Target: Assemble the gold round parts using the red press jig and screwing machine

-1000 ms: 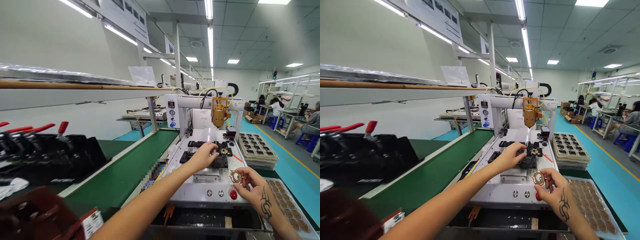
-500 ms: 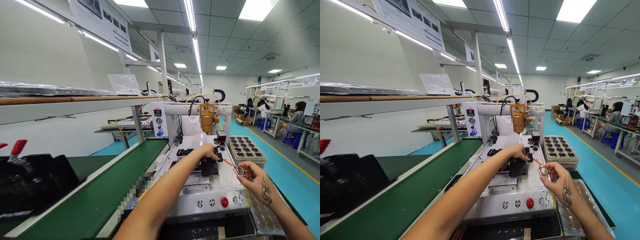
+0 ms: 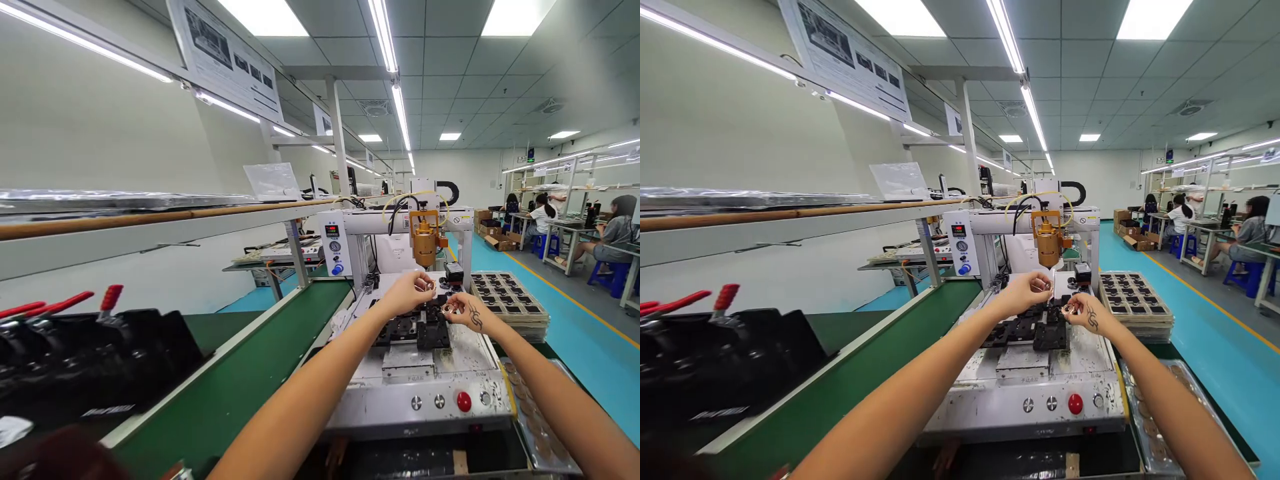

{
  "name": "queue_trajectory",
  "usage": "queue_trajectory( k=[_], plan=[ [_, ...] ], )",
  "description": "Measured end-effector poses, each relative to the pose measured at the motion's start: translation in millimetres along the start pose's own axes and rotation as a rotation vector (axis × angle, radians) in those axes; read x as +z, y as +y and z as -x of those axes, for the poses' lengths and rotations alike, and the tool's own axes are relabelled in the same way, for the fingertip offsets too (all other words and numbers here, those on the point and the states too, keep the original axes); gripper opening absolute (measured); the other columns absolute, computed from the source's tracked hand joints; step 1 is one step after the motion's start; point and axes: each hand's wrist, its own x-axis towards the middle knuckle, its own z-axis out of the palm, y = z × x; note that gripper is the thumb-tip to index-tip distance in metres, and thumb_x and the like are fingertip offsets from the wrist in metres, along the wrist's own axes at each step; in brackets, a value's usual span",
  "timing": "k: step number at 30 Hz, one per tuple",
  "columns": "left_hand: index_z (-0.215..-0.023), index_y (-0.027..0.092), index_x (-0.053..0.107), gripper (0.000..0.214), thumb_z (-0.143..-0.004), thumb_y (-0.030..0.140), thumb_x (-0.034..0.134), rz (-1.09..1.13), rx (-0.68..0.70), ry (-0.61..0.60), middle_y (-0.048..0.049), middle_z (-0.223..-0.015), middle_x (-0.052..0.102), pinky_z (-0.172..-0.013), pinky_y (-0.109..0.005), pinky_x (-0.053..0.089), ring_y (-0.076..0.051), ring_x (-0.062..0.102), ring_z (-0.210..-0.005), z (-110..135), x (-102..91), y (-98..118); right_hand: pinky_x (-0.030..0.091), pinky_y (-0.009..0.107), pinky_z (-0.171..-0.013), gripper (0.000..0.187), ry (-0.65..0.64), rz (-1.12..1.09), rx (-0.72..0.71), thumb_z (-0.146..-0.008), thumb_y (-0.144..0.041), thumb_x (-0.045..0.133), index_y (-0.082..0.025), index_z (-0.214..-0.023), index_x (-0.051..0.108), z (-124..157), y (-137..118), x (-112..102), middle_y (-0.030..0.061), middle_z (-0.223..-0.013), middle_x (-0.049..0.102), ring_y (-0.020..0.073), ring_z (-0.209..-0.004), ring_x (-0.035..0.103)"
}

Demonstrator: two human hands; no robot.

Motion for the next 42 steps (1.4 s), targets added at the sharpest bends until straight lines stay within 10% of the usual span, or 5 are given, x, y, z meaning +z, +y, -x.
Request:
queue_trajectory(
  k=[13, 22, 27, 33, 42],
  plan=[
    [-0.108, 0.020, 0.067, 0.025, -0.089, 0.036, 0.067, 0.071, -0.045, 0.182, -0.0002, -0.086, 0.067, -0.071, -0.030, 0.051, -0.016, 0.060, -0.075, 143.3, -40.1, 26.7, 0.050, 0.032, -0.067, 0.038, -0.204, 0.082, -0.060, -0.088, -0.054, 0.075, -0.018, -0.092, 0.085, -21.0, 4.7, -4.3, 0.0067, -0.080, 0.077, 0.0236, -0.075, 0.067],
    [-0.111, 0.022, 0.068, 0.027, -0.085, 0.029, 0.067, 0.140, -0.046, 0.207, -0.0041, -0.101, 0.073, -0.085, -0.035, 0.059, -0.021, 0.069, -0.090, 204.3, -8.7, 21.2, 0.051, 0.038, -0.081, 0.028, -0.047, 0.187, -0.054, -0.087, -0.046, 0.076, -0.021, -0.091, 0.086, -16.6, -2.1, 7.8, 0.0099, -0.088, 0.075, 0.0286, -0.088, 0.066],
    [-0.115, 0.023, 0.067, 0.033, -0.083, 0.028, 0.069, 0.277, -0.079, 0.127, -0.0037, -0.099, 0.074, -0.084, -0.034, 0.060, -0.021, 0.071, -0.088, 233.5, 27.3, 4.3, 0.050, 0.040, -0.089, 0.042, 0.216, 0.239, -0.010, -0.104, -0.049, 0.052, -0.019, -0.123, 0.074, 59.4, -19.8, 9.1, 0.0109, -0.105, 0.068, 0.0266, -0.094, 0.063],
    [-0.107, 0.024, 0.068, 0.029, -0.078, 0.020, 0.072, 0.229, -0.127, -0.184, -0.0015, -0.096, 0.077, -0.083, -0.033, 0.059, -0.021, 0.072, -0.087, 264.6, 91.0, -49.3, 0.050, 0.042, -0.086, 0.037, 0.398, 0.296, 0.089, -0.098, -0.057, 0.066, -0.021, -0.106, 0.069, 193.3, -18.3, 22.0, 0.0088, -0.102, 0.065, 0.0285, -0.096, 0.061],
    [-0.109, 0.025, 0.065, 0.038, -0.074, 0.014, 0.077, 0.066, -0.021, -0.200, -0.0135, -0.155, 0.062, -0.132, -0.061, 0.027, -0.035, 0.047, -0.154, 294.6, 155.6, -110.1, 0.054, 0.044, -0.086, 0.014, 0.476, 0.202, 0.046, -0.103, -0.038, 0.063, -0.025, -0.100, 0.068, 242.9, -44.0, 73.1, 0.0088, -0.099, 0.069, 0.0287, -0.095, 0.066]
  ],
)
